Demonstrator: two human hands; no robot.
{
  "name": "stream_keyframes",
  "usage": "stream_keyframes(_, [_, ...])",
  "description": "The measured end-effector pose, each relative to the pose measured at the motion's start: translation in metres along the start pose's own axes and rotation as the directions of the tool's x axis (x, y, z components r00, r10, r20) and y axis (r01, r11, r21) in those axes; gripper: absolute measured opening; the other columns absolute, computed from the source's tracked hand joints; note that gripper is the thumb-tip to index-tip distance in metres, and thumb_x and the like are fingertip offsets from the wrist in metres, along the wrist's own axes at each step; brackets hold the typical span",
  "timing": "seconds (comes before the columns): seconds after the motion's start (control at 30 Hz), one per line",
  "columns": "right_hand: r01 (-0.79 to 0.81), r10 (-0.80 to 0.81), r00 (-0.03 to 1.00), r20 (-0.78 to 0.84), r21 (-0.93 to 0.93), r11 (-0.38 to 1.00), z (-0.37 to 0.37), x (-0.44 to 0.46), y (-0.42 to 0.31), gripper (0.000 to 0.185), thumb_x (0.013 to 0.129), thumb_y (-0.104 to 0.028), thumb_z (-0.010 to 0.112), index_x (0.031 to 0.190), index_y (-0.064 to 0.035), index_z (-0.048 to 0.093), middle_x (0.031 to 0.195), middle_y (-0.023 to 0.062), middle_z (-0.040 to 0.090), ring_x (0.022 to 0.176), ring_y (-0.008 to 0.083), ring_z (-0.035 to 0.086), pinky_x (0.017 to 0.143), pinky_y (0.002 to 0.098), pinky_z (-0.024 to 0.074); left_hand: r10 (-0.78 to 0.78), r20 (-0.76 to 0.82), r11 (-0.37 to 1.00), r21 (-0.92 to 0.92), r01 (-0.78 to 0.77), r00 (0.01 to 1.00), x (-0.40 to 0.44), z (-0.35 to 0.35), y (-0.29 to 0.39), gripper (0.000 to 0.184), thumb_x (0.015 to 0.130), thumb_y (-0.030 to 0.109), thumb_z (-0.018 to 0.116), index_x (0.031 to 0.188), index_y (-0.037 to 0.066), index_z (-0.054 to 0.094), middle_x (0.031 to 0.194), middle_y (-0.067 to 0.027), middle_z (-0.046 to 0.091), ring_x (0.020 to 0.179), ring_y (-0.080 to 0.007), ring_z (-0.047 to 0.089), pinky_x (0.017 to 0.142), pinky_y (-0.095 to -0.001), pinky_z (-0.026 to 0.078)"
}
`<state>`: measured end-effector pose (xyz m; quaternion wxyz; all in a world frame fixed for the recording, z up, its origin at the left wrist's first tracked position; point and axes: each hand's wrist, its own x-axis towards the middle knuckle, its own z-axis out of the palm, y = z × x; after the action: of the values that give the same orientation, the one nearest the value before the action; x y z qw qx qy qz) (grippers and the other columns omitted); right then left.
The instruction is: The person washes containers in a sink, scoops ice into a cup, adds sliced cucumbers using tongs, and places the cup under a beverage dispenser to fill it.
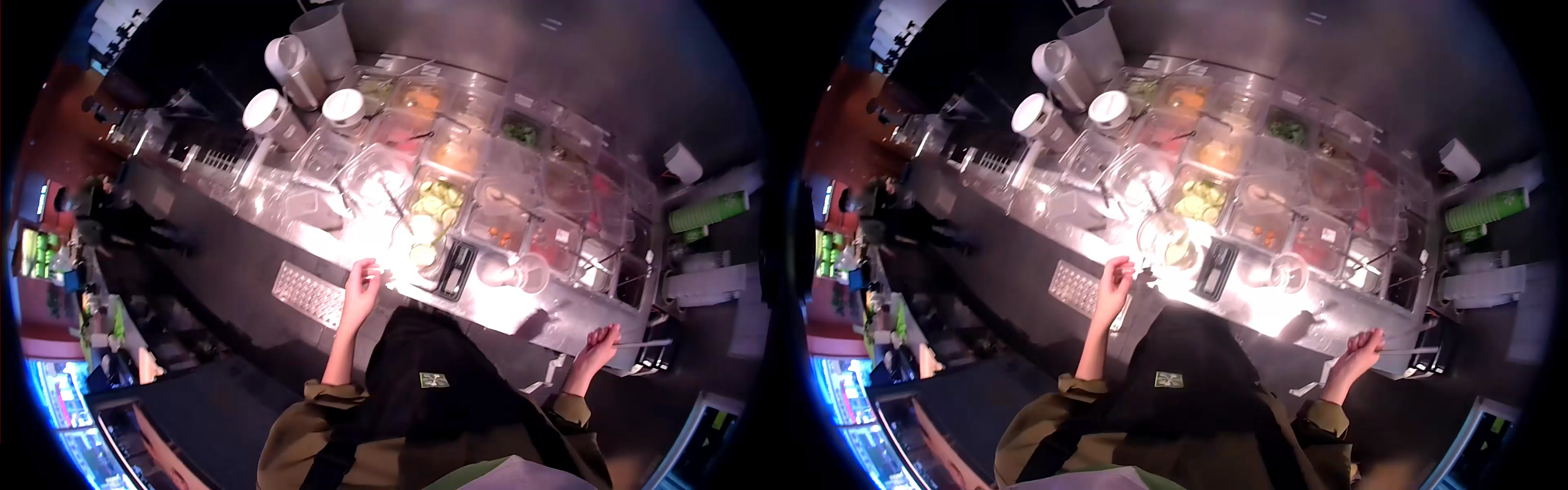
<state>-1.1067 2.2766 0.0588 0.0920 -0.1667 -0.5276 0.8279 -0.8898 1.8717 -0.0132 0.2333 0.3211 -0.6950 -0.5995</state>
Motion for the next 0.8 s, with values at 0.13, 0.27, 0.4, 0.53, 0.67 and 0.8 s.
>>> stream_keyframes(0.13, [0.037, -0.021, 0.968, 0.252, -0.059, 0.998, 0.111, -0.005, -0.013, 0.017, 0.09, -0.02, 0.05, 0.079, -0.0076, 0.046, 0.054, -0.004, 0.032, 0.045, 0.0043, 0.027, 0.04, 0.0208, 0.0219, 0.186, 0.282, 0.932, 0.253, -0.26, 0.941, 0.027, 0.007, 0.051, 0.09, 0.06, 0.022, 0.078, 0.129, 0.001, 0.025, 0.125, -0.0181, 0.036, 0.117, -0.0293, 0.038, 0.096, -0.0371, 0.033])
stream_keyframes(0.27, [0.113, 0.104, 0.877, 0.469, -0.412, 0.904, 0.192, -0.049, 0.026, 0.024, 0.091, -0.028, 0.046, 0.086, -0.0067, 0.055, 0.074, -0.0006, 0.056, 0.054, 0.0028, 0.043, 0.049, 0.017, 0.0316, 0.026, 0.449, 0.971, 0.202, -0.13, 0.893, 0.053, 0.015, 0.06, 0.116, 0.048, 0.029, 0.085, 0.134, 0.002, 0.013, 0.136, -0.0193, 0.022, 0.127, -0.0312, 0.024, 0.105, -0.0385, 0.022])
stream_keyframes(0.4, [0.044, 0.295, 0.733, 0.613, -0.475, 0.879, 0.235, -0.088, 0.06, 0.014, 0.089, -0.021, 0.049, 0.091, -0.0074, 0.051, 0.062, -0.0017, 0.049, 0.048, 0.0042, 0.037, 0.043, 0.018, 0.024, 0.241, 0.439, 0.969, -0.054, -0.242, 0.866, 0.084, 0.026, 0.021, 0.112, 0.042, 0.03, 0.086, 0.133, 0.005, 0.025, 0.131, -0.0162, 0.034, 0.12, -0.0319, 0.035, 0.1, -0.039, 0.03])
stream_keyframes(0.53, [0.009, 0.297, 0.767, 0.569, -0.472, 0.882, 0.245, -0.082, 0.055, 0.018, 0.087, -0.022, 0.053, 0.096, -0.0063, 0.052, 0.058, -0.0045, 0.041, 0.044, 0.0033, 0.034, 0.04, 0.0203, 0.0256, 0.359, 0.546, 0.904, -0.002, -0.427, 0.757, 0.086, 0.029, 0.021, 0.107, 0.046, 0.032, 0.084, 0.133, 0.006, 0.027, 0.133, -0.014, 0.033, 0.121, -0.0309, 0.035, 0.1, -0.0381, 0.029])
stream_keyframes(0.67, [-0.328, 0.532, 0.502, 0.682, -0.419, 0.847, 0.247, -0.047, 0.039, 0.028, 0.086, -0.019, 0.054, 0.11, -0.005, 0.049, 0.074, -0.004, 0.047, 0.057, 0.0033, 0.041, 0.047, 0.0168, 0.0321, 0.46, 0.471, 0.885, -0.172, -0.433, 0.753, 0.085, 0.033, 0.027, 0.109, 0.051, 0.026, 0.082, 0.135, 0.008, 0.016, 0.133, -0.0146, 0.031, 0.12, -0.0308, 0.036, 0.099, -0.0373, 0.029])
stream_keyframes(0.8, [0.082, 0.396, 0.553, 0.733, -0.521, 0.849, 0.249, 0.002, 0.048, 0.05, 0.087, -0.054, 0.038, 0.109, -0.0108, 0.049, 0.053, -0.0008, 0.037, 0.033, 0.0111, 0.031, 0.03, 0.0251, 0.0269, 0.44, 0.41, 0.896, -0.15, -0.417, 0.799, 0.066, 0.026, 0.049, 0.103, 0.055, 0.02, 0.08, 0.133, 0.008, 0.013, 0.124, -0.0161, 0.039, 0.116, -0.0283, 0.039, 0.096, -0.0371, 0.033])
